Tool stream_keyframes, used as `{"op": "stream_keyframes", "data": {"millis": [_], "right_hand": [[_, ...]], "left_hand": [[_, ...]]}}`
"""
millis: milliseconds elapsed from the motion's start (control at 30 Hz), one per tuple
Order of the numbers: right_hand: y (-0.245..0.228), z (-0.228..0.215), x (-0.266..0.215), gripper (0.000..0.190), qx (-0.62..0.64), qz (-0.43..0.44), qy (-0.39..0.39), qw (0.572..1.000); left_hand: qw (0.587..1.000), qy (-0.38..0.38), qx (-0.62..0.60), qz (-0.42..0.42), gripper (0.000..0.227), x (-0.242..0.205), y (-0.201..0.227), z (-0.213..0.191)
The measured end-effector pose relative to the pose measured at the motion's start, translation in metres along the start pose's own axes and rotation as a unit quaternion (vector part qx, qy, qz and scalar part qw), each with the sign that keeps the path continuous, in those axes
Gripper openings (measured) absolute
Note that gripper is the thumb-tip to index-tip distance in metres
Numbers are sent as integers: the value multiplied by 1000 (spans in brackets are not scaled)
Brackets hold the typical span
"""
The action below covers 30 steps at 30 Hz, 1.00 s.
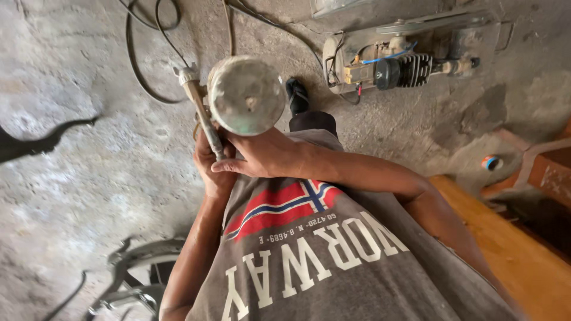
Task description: The person uses a spray gun to apply white paint to the legs and underside of a wooden table. They move around the furniture to cover different angles and then briefly adjust the spray gun near an air compressor.
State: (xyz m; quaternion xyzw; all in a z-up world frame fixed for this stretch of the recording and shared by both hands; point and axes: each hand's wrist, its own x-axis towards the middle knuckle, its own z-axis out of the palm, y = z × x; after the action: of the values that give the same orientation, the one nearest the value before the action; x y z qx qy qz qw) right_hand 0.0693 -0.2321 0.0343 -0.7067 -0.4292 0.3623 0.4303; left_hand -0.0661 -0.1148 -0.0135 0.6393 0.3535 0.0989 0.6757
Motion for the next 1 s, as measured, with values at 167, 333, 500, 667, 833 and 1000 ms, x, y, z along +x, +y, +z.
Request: {"op": "stream_keyframes", "data": {"millis": [167, 333, 500, 667, 833, 1000], "right_hand": [[-32, 20, 55, 62, -20, -17, 147, 989], [-82, 70, 108, 61, -46, 63, 289, 954], [-110, 109, 112, 57, -47, 121, 347, 929], [-128, 143, 92, 47, -130, 105, 439, 883], [-140, 163, 60, 35, -145, 166, 455, 863], [-156, 198, 12, 47, -155, 152, 543, 811]], "left_hand": [[992, -115, 28, 43, 19, 52, 5, -53], [965, -254, -63, 17, 34, 91, 40, -119], [912, -375, 125, 110, 35, 106, 60, -163], [890, -444, 89, 49, 20, 98, 50, -176], [863, -498, 65, 54, 13, 85, 51, -168], [838, -543, -41, -43, 22, 30, 49, -170]]}}
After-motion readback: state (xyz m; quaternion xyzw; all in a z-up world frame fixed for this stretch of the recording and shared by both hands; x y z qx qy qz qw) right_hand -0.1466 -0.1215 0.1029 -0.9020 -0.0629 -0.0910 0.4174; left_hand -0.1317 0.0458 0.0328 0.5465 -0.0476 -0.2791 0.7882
